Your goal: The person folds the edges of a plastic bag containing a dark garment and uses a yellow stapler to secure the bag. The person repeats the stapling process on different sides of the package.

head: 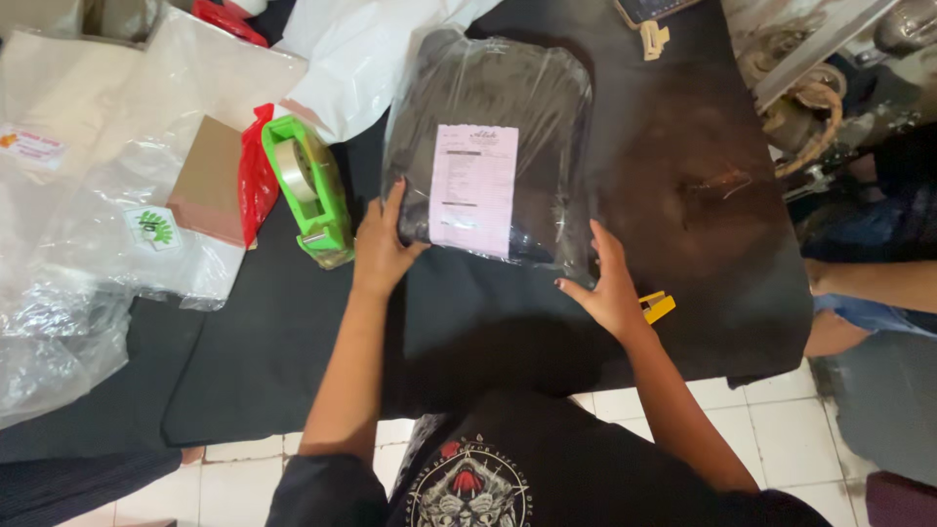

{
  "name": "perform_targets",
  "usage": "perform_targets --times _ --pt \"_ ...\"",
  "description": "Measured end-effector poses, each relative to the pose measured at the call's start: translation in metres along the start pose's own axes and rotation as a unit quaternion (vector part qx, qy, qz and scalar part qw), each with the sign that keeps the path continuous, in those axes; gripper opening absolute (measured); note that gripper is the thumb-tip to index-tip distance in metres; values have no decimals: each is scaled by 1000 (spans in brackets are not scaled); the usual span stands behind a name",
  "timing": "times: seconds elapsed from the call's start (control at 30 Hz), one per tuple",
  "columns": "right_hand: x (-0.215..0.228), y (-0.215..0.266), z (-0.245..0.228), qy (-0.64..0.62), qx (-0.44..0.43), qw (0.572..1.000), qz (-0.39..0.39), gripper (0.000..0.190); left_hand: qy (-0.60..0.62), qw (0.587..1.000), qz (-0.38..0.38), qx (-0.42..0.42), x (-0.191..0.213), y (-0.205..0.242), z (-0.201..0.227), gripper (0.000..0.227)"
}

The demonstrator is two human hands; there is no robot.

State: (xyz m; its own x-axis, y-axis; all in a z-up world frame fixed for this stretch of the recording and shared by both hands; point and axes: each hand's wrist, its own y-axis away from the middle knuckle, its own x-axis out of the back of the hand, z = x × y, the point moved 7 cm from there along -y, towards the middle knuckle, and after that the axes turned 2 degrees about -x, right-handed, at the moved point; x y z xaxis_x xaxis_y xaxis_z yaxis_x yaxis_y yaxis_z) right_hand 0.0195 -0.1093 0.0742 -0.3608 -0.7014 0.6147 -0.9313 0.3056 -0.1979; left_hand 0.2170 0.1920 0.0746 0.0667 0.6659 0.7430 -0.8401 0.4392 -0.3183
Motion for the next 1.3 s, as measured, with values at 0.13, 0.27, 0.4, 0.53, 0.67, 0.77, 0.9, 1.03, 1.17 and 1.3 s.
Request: perform_targets --times 0.13,0.27,0.4,0.53,0.67,0.77,0.9,1.03,1.17,1.3 --pt "-26 -21 27 -131 -71 988 -50 105 13 999 21 21 -9 17 20 113" --pt "-8 -30 72 -140 -175 974 -28 89 19 994 -2 103 -26 46 44 106" --pt "41 -36 75 -35 -146 984 -91 53 81 989 103 68 -6 71 80 102" --pt "86 -53 33 69 -56 995 -43 38 41 989 105 98 20 73 90 75" --pt "82 -95 -44 3 163 984 70 36 38 981 188 6 39 29 109 45" --pt "34 -118 -76 137 198 970 34 48 -25 983 176 -53 6 -29 129 49" --pt "-8 -119 -84 238 201 950 13 59 -90 988 122 -8 -30 -43 130 55" --pt "-8 -82 -51 213 197 957 -11 60 -94 988 123 -10 -42 -13 128 59" --pt "1 -52 -23 195 214 955 -70 73 -106 991 84 21 -43 14 119 68" --pt "15 -46 6 146 113 975 -121 109 -76 991 105 35 -31 41 97 78"
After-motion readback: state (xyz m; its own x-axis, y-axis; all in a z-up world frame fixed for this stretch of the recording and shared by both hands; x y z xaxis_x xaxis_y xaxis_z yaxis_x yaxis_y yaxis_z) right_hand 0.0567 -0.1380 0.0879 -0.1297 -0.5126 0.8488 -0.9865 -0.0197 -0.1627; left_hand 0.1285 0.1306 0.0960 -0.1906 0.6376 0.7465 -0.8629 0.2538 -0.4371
